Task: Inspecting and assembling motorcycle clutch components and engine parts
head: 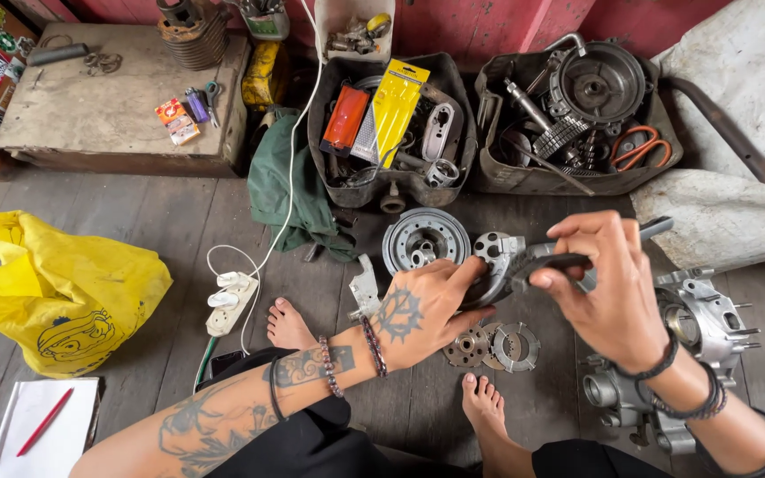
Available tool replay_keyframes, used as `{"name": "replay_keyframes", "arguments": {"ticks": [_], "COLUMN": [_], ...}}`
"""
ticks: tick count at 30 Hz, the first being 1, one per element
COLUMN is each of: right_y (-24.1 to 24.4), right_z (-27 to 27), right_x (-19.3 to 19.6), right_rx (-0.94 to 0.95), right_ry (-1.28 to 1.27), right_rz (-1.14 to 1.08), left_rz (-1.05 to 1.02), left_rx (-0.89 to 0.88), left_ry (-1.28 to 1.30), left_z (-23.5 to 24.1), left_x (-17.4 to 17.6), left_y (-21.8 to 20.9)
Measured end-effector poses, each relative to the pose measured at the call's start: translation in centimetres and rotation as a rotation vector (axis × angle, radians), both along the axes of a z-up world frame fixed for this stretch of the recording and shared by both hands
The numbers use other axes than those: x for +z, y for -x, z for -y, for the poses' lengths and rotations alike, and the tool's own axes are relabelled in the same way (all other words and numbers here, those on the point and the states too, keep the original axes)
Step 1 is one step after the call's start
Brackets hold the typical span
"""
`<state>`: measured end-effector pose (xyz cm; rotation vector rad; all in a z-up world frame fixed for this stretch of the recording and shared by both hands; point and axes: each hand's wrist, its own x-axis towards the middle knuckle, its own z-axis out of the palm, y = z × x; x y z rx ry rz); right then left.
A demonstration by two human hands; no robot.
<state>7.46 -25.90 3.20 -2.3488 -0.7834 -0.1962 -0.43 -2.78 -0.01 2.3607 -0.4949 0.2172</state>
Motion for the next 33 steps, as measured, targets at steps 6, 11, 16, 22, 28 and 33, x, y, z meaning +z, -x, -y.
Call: {"name": "replay_keyframes", "arguments": {"ticks": [6, 11, 16, 22, 28, 33], "right_y": [-1.4, -2.1, -1.4, -1.9, -1.8, -0.3], "right_z": [0.3, -0.1, -1.0, 0.1, 3.8, 9.9], "right_x": [-1.1, -1.1, 1.4, 0.5, -3.1, -10.1], "right_rx": [-0.001, 0.023, 0.132, 0.138, -0.073, -0.114], "right_ry": [0.081, 0.074, -0.234, -0.311, -0.510, -0.534], "right_rz": [0.061, 0.068, -0.331, -0.583, -0.671, -0.669], "left_rz": [0.002, 0.040, -0.011, -0.101, -0.020, 0.160], "left_rx": [0.004, -0.033, -0.104, -0.302, -0.242, 0.041], "left_ry": [-0.068, -0.143, -0.127, -0.048, 0.003, 0.176], "left_z": [-0.2, -0.8, 0.2, -0.8, -5.5, -16.0], "left_x": [-0.2, -1.6, -0.5, 2.9, 4.8, 0.7], "left_y": [0.0, 0.0, -1.2, -3.8, -3.7, 5.3]}}
